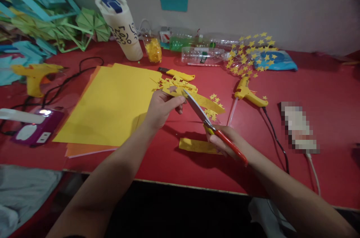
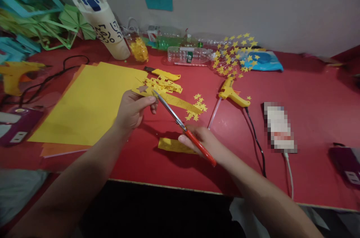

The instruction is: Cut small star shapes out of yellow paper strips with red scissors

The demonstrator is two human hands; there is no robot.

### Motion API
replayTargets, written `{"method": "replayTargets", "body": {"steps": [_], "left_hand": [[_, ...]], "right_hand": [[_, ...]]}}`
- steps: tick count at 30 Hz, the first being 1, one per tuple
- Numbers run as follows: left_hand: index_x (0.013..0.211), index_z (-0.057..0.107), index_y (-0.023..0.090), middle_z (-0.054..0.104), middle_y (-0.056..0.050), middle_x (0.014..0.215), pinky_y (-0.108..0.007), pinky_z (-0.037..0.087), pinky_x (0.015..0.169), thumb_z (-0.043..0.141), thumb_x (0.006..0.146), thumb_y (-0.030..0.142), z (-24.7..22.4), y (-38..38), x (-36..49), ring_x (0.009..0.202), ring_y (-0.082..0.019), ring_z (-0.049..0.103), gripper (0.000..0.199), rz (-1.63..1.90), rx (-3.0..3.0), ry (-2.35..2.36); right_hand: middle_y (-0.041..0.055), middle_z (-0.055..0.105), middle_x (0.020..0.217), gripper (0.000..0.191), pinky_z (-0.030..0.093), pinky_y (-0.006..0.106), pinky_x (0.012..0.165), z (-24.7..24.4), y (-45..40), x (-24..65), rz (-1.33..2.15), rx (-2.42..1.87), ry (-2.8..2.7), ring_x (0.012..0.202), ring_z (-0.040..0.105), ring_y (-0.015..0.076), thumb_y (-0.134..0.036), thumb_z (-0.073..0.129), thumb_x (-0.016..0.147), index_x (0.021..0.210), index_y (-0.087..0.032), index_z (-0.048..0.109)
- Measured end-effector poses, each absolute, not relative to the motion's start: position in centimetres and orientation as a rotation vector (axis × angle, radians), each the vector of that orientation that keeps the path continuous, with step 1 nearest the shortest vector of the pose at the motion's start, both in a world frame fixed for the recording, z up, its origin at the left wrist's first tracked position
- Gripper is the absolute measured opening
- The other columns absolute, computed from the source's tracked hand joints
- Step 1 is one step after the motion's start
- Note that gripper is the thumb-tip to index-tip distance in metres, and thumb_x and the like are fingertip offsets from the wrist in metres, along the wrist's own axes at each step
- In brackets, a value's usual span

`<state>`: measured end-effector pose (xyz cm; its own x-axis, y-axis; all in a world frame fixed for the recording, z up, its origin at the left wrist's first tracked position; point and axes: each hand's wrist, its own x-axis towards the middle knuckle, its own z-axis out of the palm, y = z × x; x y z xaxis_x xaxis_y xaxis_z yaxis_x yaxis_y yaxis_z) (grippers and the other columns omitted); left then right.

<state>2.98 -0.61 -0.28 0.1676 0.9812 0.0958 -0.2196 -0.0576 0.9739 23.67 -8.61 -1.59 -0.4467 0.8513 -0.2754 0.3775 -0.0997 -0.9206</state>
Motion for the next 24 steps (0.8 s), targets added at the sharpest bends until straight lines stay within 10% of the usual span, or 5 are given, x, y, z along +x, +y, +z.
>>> {"method": "replayTargets", "body": {"steps": [24], "left_hand": [[0.055,0.062,0.017,0.056,0.004,0.046,-0.02,0.049,0.042,0.065,0.065,0.023,-0.5,-0.5,2.9,0.042,-0.007,0.053,0.012,1.216,1.232,0.88]], "right_hand": [[-0.0064,0.037,0.047,0.051,0.027,0.024,0.038,-0.4,-8.7,23.2,1.528,-1.409,-1.718,0.04,0.034,0.0079,-0.067,0.053,0.082,0.062,-0.024,0.035]]}}
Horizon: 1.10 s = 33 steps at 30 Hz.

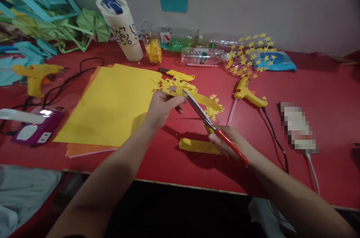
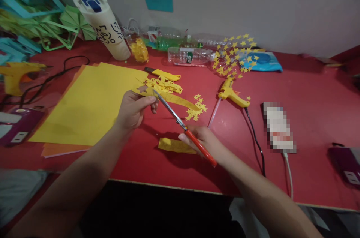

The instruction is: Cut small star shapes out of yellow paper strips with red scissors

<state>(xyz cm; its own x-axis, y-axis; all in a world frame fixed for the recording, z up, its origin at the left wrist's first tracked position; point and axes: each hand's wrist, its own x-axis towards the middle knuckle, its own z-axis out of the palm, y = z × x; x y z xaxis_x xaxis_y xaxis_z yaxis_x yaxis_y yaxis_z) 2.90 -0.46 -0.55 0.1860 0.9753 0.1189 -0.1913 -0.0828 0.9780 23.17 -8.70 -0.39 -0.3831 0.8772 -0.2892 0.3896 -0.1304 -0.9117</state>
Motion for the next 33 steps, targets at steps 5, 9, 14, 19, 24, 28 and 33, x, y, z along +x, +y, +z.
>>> {"method": "replayTargets", "body": {"steps": [5,9,14,19,24,28,33], "left_hand": [[0.056,0.062,0.017,0.056,0.004,0.046,-0.02,0.048,0.042,0.065,0.065,0.023,-0.48,-0.47,2.88,0.042,-0.007,0.053,0.012,1.242,1.201,0.851],[0.058,0.062,0.017,0.058,0.004,0.047,-0.019,0.048,0.043,0.065,0.067,0.023,-0.5,-0.44,2.84,0.042,-0.006,0.053,0.011,1.276,1.149,0.855],[0.058,0.059,0.017,0.057,0.004,0.05,-0.019,0.048,0.046,0.062,0.07,0.024,-0.29,-0.39,2.85,0.044,-0.006,0.054,0.014,1.305,1.162,0.868],[0.058,0.055,0.018,0.055,0.005,0.05,-0.018,0.047,0.046,0.063,0.072,0.026,0.21,-0.53,2.99,0.045,-0.005,0.053,0.017,1.321,1.088,0.866],[0.062,0.058,0.018,0.06,0.003,0.056,-0.019,0.05,0.051,0.065,0.074,0.027,-0.17,-0.7,2.97,0.05,-0.006,0.056,0.016,1.219,1.14,0.828],[0.063,0.058,0.018,0.06,0.004,0.056,-0.019,0.05,0.051,0.063,0.074,0.023,-0.22,-0.67,2.96,0.049,-0.005,0.055,0.013,1.273,1.117,0.836],[0.064,0.058,0.018,0.061,0.004,0.059,-0.018,0.048,0.048,0.061,0.073,0.022,-0.01,-0.57,2.98,0.05,-0.005,0.056,0.01,1.323,1.104,0.84]], "right_hand": [[-0.0067,0.036,0.046,0.054,0.028,0.024,0.037,-0.38,-8.65,23.14,1.516,-1.401,-1.715,0.039,0.034,0.0076,-0.071,0.054,0.079,0.06,-0.024,0.036],[-0.007,0.036,0.046,0.053,0.029,0.024,0.037,-0.5,-8.62,23.13,1.514,-1.399,-1.7,0.039,0.034,0.0079,-0.071,0.055,0.078,0.061,-0.024,0.038],[-0.0062,0.037,0.047,0.051,0.029,0.024,0.037,-0.67,-8.58,23.15,1.511,-1.403,-1.693,0.04,0.035,0.0082,-0.068,0.055,0.08,0.061,-0.024,0.038],[-0.0057,0.038,0.047,0.052,0.03,0.023,0.037,-1.05,-8.53,23.12,1.476,-1.388,-1.724,0.04,0.037,0.0079,-0.068,0.053,0.079,0.06,-0.023,0.037],[-0.0063,0.038,0.047,0.045,0.029,0.023,0.038,-0.84,-8.71,22.94,1.483,-1.43,-1.674,0.039,0.036,0.0078,-0.061,0.051,0.083,0.061,-0.024,0.035],[-0.0056,0.039,0.048,0.046,0.028,0.024,0.038,-0.49,-8.83,22.87,1.478,-1.436,-1.693,0.04,0.036,0.0081,-0.062,0.052,0.082,0.061,-0.024,0.037],[-0.0052,0.039,0.049,0.048,0.028,0.024,0.039,-0.29,-8.69,22.98,1.516,-1.441,-1.693,0.042,0.036,0.0082,-0.064,0.054,0.08,0.061,-0.023,0.038]]}}
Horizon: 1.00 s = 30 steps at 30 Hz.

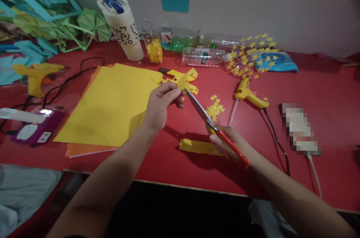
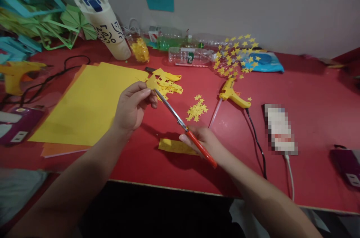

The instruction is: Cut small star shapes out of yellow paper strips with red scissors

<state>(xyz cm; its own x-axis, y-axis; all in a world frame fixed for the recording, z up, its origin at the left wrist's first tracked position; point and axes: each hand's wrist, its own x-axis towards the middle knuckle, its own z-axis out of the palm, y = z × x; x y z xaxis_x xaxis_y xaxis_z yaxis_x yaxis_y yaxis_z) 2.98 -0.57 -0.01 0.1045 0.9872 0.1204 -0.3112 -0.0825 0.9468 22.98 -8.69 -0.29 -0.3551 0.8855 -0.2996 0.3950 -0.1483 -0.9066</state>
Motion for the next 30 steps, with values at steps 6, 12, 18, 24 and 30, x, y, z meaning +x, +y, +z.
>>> {"method": "replayTargets", "body": {"steps": [6,12,18,24,30], "left_hand": [[0.064,0.059,0.018,0.059,0.005,0.054,-0.018,0.048,0.05,0.059,0.076,0.021,-0.5,-0.5,2.8,0.05,-0.006,0.056,0.012,1.302,1.167,0.807],[0.065,0.061,0.019,0.058,0.004,0.054,-0.019,0.049,0.051,0.059,0.077,0.021,-1.0,-0.4,2.6,0.05,-0.006,0.056,0.012,1.284,1.245,0.795],[0.065,0.061,0.019,0.058,0.003,0.054,-0.021,0.05,0.051,0.059,0.075,0.024,-1.0,-0.3,2.5,0.05,-0.007,0.056,0.012,1.27,1.28,0.853],[0.064,0.062,0.019,0.058,0.003,0.055,-0.021,0.051,0.052,0.06,0.076,0.024,-1.1,-0.3,2.4,0.05,-0.007,0.056,0.013,1.27,1.274,0.829],[0.064,0.063,0.019,0.058,0.003,0.054,-0.021,0.052,0.051,0.061,0.074,0.024,-1.0,-0.2,2.4,0.049,-0.007,0.056,0.012,1.271,1.277,0.842]], "right_hand": [[-0.0053,0.04,0.052,0.055,0.027,0.023,0.041,-1.4,-8.6,23.5,1.536,-1.358,-1.758,0.044,0.035,0.0081,-0.074,0.054,0.076,0.065,-0.022,0.041],[-0.0043,0.042,0.054,0.055,0.028,0.024,0.043,-1.5,-8.5,23.6,1.527,-1.367,-1.772,0.047,0.036,0.0083,-0.074,0.054,0.077,0.066,-0.022,0.041],[-0.0056,0.04,0.05,0.056,0.027,0.025,0.043,-0.4,-8.5,23.4,1.56,-1.37,-1.768,0.045,0.036,0.0082,-0.075,0.053,0.077,0.065,-0.022,0.04],[-0.0063,0.04,0.048,0.054,0.028,0.024,0.041,-0.2,-8.6,23.3,1.575,-1.37,-1.747,0.043,0.035,0.0072,-0.071,0.053,0.08,0.063,-0.022,0.039],[-0.0066,0.04,0.048,0.052,0.027,0.023,0.036,-1.0,-8.6,23.6,1.651,-1.355,-1.709,0.037,0.036,0.0062,-0.068,0.052,0.082,0.063,-0.023,0.037]]}}
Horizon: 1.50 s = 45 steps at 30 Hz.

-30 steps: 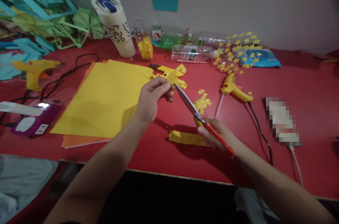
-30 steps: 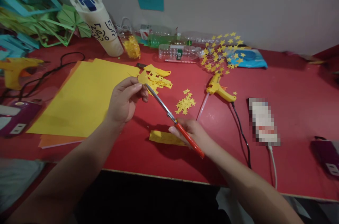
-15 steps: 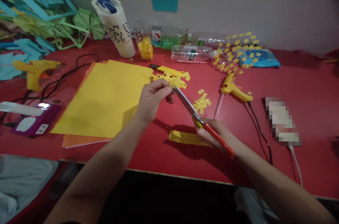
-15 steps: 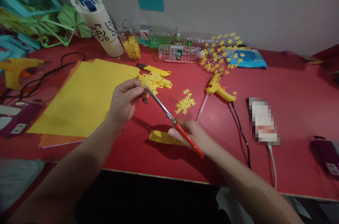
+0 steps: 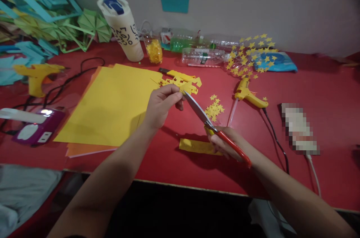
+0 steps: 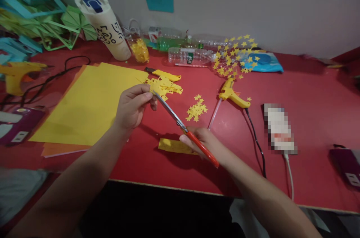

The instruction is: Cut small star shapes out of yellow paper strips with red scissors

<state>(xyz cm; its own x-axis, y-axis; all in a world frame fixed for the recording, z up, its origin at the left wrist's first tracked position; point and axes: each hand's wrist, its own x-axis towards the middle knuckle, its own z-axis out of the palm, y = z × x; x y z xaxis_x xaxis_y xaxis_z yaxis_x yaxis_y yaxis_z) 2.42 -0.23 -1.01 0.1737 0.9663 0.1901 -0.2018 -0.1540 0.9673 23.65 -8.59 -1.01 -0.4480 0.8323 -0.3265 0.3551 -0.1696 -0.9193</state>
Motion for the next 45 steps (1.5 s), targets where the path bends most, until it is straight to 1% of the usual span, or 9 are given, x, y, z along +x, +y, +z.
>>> {"method": "replayTargets", "body": {"steps": [6,10,13,19,27,30,36,40,45], "left_hand": [[0.061,0.061,0.018,0.058,0.003,0.054,-0.021,0.051,0.049,0.061,0.072,0.022,-0.58,-0.24,2.48,0.048,-0.007,0.055,0.012,1.269,1.253,0.826],[0.061,0.061,0.018,0.058,0.003,0.054,-0.02,0.05,0.048,0.061,0.071,0.021,-0.47,-0.24,2.47,0.047,-0.006,0.055,0.011,1.269,1.245,0.808],[0.061,0.061,0.018,0.058,0.003,0.054,-0.021,0.05,0.048,0.061,0.071,0.022,-0.47,-0.25,2.43,0.047,-0.007,0.055,0.011,1.261,1.245,0.823],[0.061,0.061,0.018,0.058,0.003,0.054,-0.021,0.05,0.048,0.061,0.071,0.021,-0.48,-0.26,2.4,0.047,-0.007,0.055,0.011,1.256,1.237,0.815],[0.059,0.061,0.019,0.056,0.003,0.051,-0.022,0.048,0.049,0.06,0.07,0.021,-0.17,-0.08,2.1,0.048,-0.008,0.054,0.012,1.295,1.235,0.851],[0.06,0.06,0.019,0.055,0.004,0.051,-0.022,0.048,0.049,0.062,0.068,0.02,-0.12,-0.01,2.04,0.047,-0.007,0.053,0.008,1.316,1.22,0.852],[0.061,0.058,0.018,0.054,0.004,0.052,-0.022,0.049,0.048,0.065,0.067,0.021,-0.38,-0.05,2.16,0.046,-0.007,0.054,0.01,1.304,1.261,0.876],[0.061,0.058,0.018,0.052,0.005,0.053,-0.021,0.049,0.047,0.065,0.067,0.022,-0.48,-0.11,2.15,0.046,-0.007,0.054,0.01,1.316,1.275,0.864],[0.061,0.058,0.018,0.052,0.004,0.056,-0.022,0.05,0.046,0.067,0.067,0.023,-0.6,-0.02,1.94,0.046,-0.007,0.054,0.012,1.305,1.295,0.856]], "right_hand": [[-0.0035,0.048,0.054,0.045,0.029,0.021,0.033,-0.93,-8.56,23.81,1.63,-1.419,-1.732,0.037,0.04,0.0059,-0.058,0.053,0.085,0.063,-0.021,0.041],[-0.0033,0.048,0.053,0.04,0.03,0.021,0.034,-1.08,-8.54,23.77,1.605,-1.446,-1.738,0.038,0.041,0.0067,-0.051,0.052,0.086,0.061,-0.022,0.04],[-0.0028,0.048,0.052,0.039,0.03,0.021,0.034,-1.23,-8.54,23.74,1.597,-1.436,-1.744,0.04,0.041,0.0072,-0.05,0.055,0.084,0.061,-0.022,0.039],[-0.0027,0.048,0.053,0.04,0.03,0.02,0.034,-1.06,-8.49,23.82,1.572,-1.455,-1.775,0.04,0.041,0.0071,-0.05,0.053,0.085,0.06,-0.022,0.038],[-0.0034,0.048,0.051,0.037,0.029,0.022,0.034,-1.4,-8.52,23.72,1.621,-1.441,-1.716,0.039,0.039,0.0068,-0.047,0.058,0.083,0.062,-0.021,0.041],[-0.0044,0.046,0.05,0.04,0.029,0.021,0.034,-1.56,-8.5,23.7,1.624,-1.461,-1.691,0.039,0.039,0.0064,-0.049,0.059,0.084,0.062,-0.021,0.04],[-0.0049,0.044,0.052,0.048,0.029,0.02,0.034,-1.41,-8.52,23.9,1.641,-1.408,-1.715,0.039,0.038,0.0065,-0.062,0.056,0.083,0.063,-0.022,0.039],[-0.0043,0.045,0.052,0.053,0.029,0.021,0.036,-1.34,-8.47,24.13,1.65,-1.353,-1.755,0.04,0.039,0.0064,-0.07,0.053,0.08,0.063,-0.021,0.041],[-0.0038,0.046,0.053,0.053,0.028,0.021,0.037,-1.11,-8.36,24.32,1.643,-1.363,-1.779,0.041,0.038,0.0063,-0.07,0.053,0.081,0.064,-0.021,0.043]]}}
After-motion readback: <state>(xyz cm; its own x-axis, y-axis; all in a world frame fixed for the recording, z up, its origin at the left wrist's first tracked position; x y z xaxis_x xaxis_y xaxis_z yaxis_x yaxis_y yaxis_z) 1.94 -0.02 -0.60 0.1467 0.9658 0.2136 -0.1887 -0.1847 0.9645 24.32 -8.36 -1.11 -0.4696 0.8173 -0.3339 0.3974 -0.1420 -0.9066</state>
